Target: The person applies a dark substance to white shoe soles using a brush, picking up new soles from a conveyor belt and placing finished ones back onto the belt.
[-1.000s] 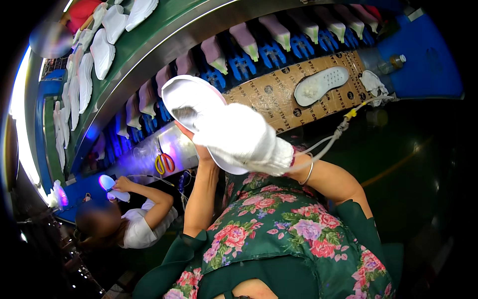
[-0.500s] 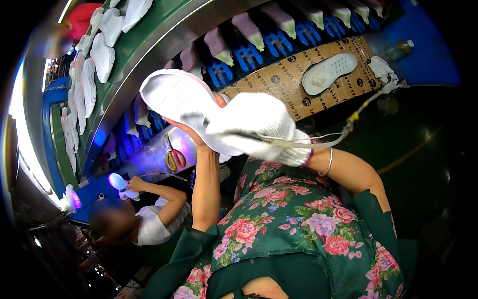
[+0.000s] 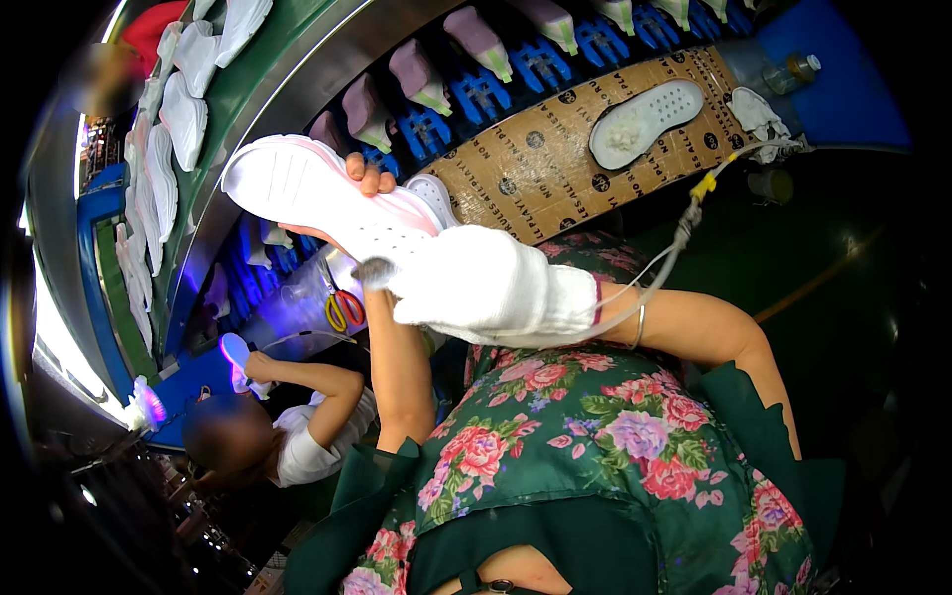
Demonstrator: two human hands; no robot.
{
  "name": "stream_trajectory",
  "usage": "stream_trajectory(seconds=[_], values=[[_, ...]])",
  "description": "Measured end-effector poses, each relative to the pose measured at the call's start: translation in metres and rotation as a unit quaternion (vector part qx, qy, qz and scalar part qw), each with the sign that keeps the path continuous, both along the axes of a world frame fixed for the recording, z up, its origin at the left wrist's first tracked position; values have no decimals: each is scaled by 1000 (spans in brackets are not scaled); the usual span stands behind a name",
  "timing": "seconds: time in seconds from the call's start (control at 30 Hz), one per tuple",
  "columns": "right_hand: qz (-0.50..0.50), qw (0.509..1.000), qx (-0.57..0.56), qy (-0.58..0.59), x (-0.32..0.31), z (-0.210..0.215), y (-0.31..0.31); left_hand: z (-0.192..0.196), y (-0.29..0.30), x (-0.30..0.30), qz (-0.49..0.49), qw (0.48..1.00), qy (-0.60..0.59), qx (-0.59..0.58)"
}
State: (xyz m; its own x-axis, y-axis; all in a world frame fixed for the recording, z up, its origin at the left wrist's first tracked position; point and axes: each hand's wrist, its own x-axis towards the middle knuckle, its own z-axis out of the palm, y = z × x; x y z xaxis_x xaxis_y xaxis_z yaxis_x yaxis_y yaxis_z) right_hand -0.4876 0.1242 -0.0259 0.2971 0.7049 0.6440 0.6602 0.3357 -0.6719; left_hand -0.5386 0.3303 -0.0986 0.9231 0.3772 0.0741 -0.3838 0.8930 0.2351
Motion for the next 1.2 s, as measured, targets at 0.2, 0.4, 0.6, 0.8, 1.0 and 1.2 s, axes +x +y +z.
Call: stream_trajectory(seconds=[0.2,0.4,0.6,0.8,1.0,1.2], values=[[-75,993,-23,-87,18,3,2,16,-2,12,-77,997,-19,1],[98,980,-52,165,16,13,-7,20,18,18,-198,975,22,97],[-22,986,-111,-118,2,1,-8,22,16,23,-282,948,68,131],[127,989,-54,49,22,9,-8,15,20,21,-343,921,116,146],[89,993,-68,-29,28,18,-5,27,17,31,-245,850,269,380],[69,925,-155,341,50,26,-15,61,36,73,-305,913,82,260]])
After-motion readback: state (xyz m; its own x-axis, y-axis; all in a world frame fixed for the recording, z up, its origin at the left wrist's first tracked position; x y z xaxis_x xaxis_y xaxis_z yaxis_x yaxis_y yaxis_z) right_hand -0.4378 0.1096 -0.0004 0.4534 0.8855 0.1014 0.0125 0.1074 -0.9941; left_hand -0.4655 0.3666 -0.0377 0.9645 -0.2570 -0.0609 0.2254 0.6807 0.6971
